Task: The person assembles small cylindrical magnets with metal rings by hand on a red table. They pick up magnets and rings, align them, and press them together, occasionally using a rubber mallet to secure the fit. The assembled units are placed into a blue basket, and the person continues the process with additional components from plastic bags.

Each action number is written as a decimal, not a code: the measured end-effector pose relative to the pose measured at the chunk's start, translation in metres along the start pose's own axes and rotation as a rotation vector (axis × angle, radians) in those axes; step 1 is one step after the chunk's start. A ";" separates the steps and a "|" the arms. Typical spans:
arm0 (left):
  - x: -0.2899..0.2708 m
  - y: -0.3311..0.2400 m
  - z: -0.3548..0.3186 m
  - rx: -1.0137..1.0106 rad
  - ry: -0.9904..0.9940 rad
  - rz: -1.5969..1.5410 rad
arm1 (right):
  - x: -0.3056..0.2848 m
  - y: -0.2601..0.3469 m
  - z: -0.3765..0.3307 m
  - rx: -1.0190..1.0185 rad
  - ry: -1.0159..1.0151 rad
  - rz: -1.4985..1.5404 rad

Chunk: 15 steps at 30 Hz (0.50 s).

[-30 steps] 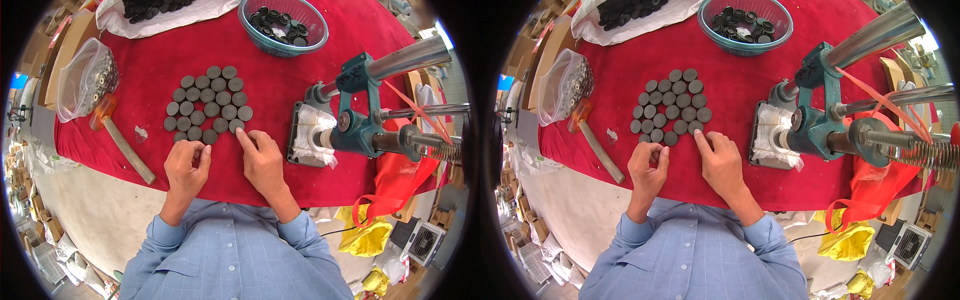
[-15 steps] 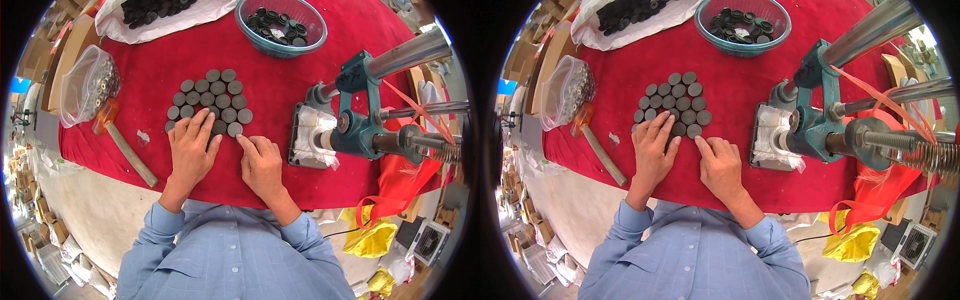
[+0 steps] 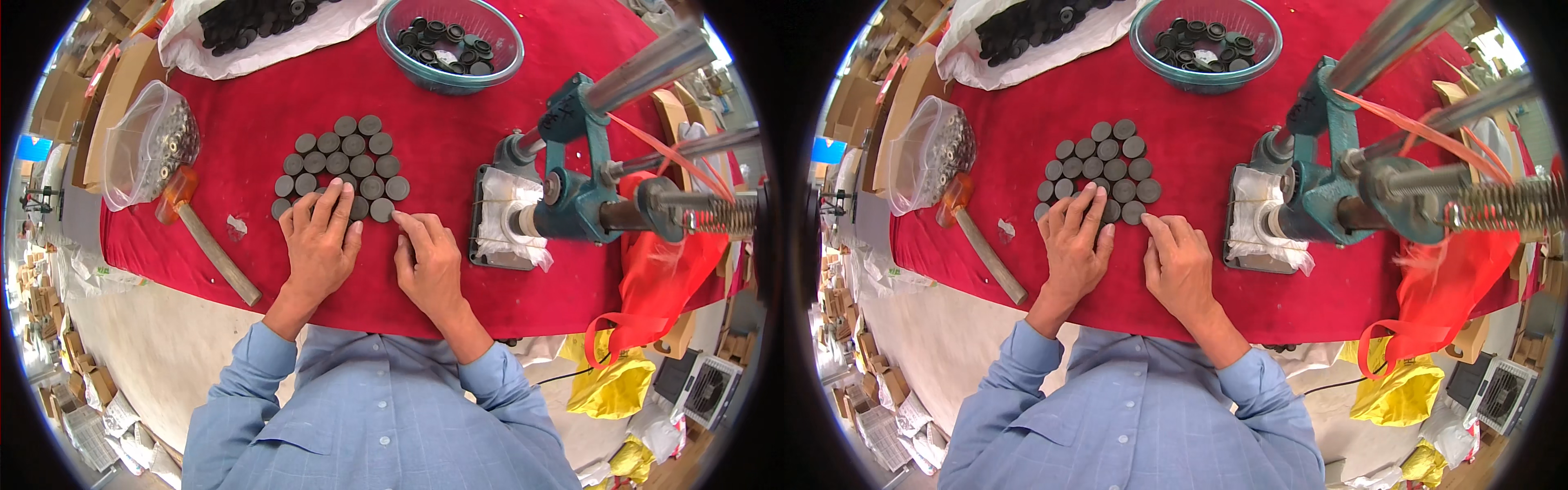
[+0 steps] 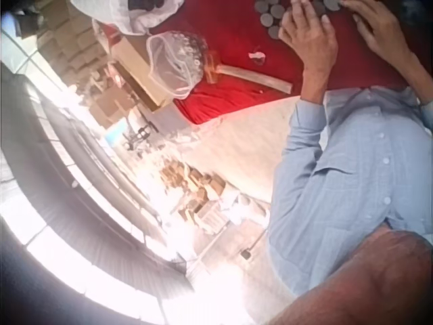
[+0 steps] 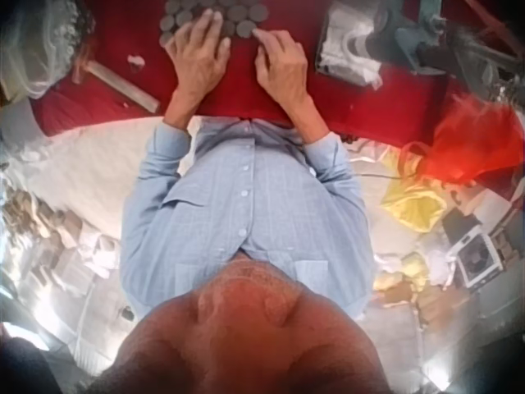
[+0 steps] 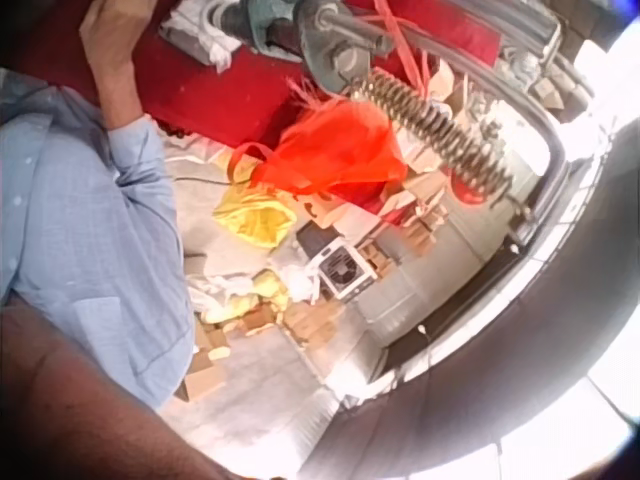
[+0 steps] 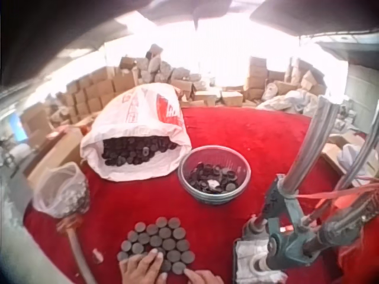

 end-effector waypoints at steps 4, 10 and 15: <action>-0.008 0.001 -0.004 -0.052 -0.017 -0.034 | -0.003 -0.003 -0.001 0.055 -0.022 0.111; -0.020 0.041 -0.015 -0.305 -0.087 -0.085 | -0.015 0.006 0.061 -0.046 -0.106 0.231; 0.005 0.057 -0.003 -0.306 0.008 -0.103 | 0.049 -0.004 0.133 -0.203 0.077 0.064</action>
Point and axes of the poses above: each hand's wrist, its own z-axis towards the middle knuckle, its own x-axis out of the palm, y = z × x, the point moved 6 cm from there along z, towards the middle knuckle, and after that the axes turned 5 degrees about x, right-handed, at the moved point
